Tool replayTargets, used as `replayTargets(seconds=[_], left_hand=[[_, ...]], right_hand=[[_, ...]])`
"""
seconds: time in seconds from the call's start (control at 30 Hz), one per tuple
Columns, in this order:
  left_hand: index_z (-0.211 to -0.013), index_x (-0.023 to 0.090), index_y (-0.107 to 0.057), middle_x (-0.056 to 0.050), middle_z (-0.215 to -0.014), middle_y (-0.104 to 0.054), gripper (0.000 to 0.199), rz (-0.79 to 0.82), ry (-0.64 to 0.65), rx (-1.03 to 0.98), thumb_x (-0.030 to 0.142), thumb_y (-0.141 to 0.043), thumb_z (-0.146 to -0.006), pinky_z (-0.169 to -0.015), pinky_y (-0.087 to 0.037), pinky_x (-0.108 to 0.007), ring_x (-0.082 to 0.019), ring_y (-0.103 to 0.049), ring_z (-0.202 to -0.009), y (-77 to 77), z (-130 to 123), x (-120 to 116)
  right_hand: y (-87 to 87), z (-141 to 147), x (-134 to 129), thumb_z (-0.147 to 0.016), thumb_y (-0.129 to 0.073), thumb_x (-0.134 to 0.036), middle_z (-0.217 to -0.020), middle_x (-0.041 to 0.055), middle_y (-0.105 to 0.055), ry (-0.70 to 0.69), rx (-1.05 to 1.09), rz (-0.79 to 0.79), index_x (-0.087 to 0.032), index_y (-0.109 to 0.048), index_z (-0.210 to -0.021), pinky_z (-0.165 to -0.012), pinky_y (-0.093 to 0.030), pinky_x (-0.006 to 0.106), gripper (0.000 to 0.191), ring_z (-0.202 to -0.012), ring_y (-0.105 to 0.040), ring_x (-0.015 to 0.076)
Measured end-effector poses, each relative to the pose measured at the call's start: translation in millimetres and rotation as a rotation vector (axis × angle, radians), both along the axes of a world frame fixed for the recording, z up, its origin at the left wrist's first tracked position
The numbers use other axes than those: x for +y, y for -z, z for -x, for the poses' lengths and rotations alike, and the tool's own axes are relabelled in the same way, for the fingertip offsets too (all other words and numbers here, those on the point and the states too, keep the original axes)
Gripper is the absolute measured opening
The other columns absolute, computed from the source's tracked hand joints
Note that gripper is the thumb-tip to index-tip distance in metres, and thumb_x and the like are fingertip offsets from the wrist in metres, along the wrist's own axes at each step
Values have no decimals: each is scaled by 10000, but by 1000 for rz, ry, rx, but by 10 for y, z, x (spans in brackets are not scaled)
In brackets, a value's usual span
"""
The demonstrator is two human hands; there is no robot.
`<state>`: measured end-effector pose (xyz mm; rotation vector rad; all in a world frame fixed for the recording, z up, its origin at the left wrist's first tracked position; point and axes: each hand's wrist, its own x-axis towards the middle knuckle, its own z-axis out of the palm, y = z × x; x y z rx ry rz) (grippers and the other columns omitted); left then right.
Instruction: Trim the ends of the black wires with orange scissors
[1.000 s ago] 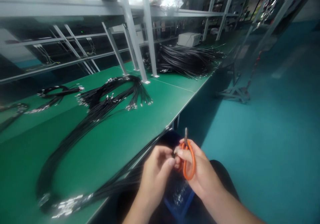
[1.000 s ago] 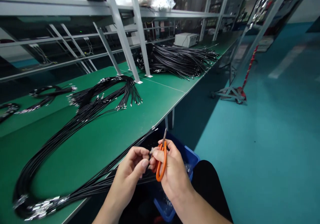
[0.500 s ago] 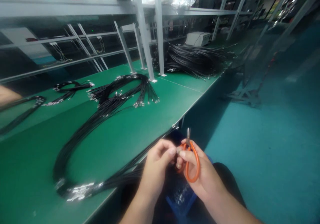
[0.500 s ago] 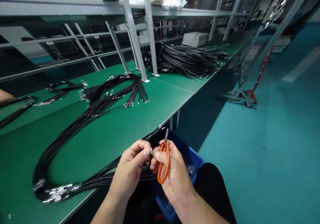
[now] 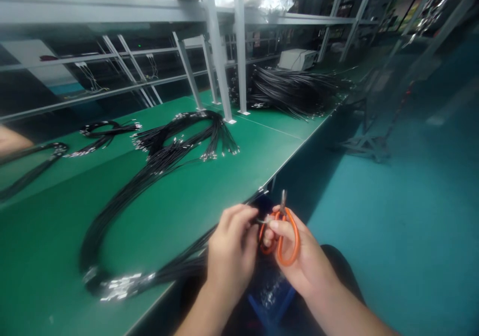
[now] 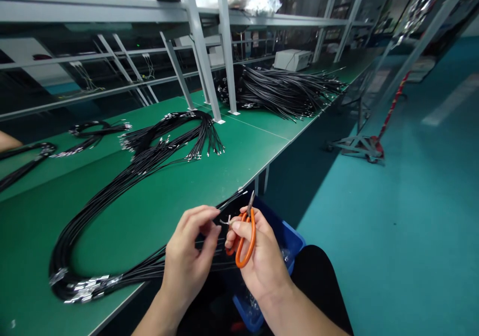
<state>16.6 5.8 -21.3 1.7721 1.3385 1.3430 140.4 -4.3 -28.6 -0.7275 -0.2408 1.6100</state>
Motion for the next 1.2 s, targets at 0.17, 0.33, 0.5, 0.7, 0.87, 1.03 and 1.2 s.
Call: replayTargets(seconds=[0.17,0.33,0.5,0.7,0.87,1.03,1.2], left_hand=[[-779,252,-729,-65,-916,-672,118,-55,-111,87,171,-648,-749,-716,-473,-286,-202,-622,-785,-87,2,1],[-907,225,-667,-42,-903,-652,135,125,91,56,179,-576,-818,-701,-467,-255,-177,-616,-796,-49,84,9],[-799,186,-596,6,-737,-637,88,334,255,-146,228,-549,-860,-628,-448,-215,-131,-585,-668,23,45,-12],[-760,165,-585,4,-722,-609,147,354,250,-162,271,-556,-857,-619,-416,-216,-125,-538,-658,44,63,12],[-789,163,-585,-10,-731,-604,153,376,250,-210,307,-579,-842,-583,-405,-215,-129,-529,-643,22,59,-9],[-756,160,-563,9,-679,-550,169,411,253,-309,308,-598,-830,-569,-391,-208,-107,-476,-595,29,69,-9],[-742,158,-554,18,-671,-523,182,438,271,-316,312,-609,-821,-573,-383,-205,-104,-458,-598,36,81,12]], right_hand=[[-32,20,-4,-720,-647,-81,-690,-25,-614,-5,10,-22,-202,-530,-900,-533,-458,209,247,-558,-559,103],[-58,54,0,-736,-623,-85,-679,-27,-605,3,8,-66,-203,-524,-876,-557,-455,208,208,-548,-542,95],[-84,84,25,-720,-630,-71,-666,-32,-603,8,-15,-66,-199,-508,-891,-539,-429,191,246,-528,-517,82],[-93,85,45,-727,-697,-126,-774,-16,-651,64,-158,-128,-209,-501,-950,-540,-422,182,309,-535,-518,65],[-100,110,33,-687,-708,-95,-701,-57,-606,62,-197,-159,-223,-498,-927,-538,-419,181,343,-525,-504,66],[-24,67,15,-729,-658,-107,-719,-54,-600,105,-296,-142,-233,-503,-940,-556,-434,194,291,-561,-525,85],[31,-7,-13,-769,-664,-125,-979,17,-657,215,-812,-367,-270,-513,-986,-697,-487,277,302,-799,-610,158]])
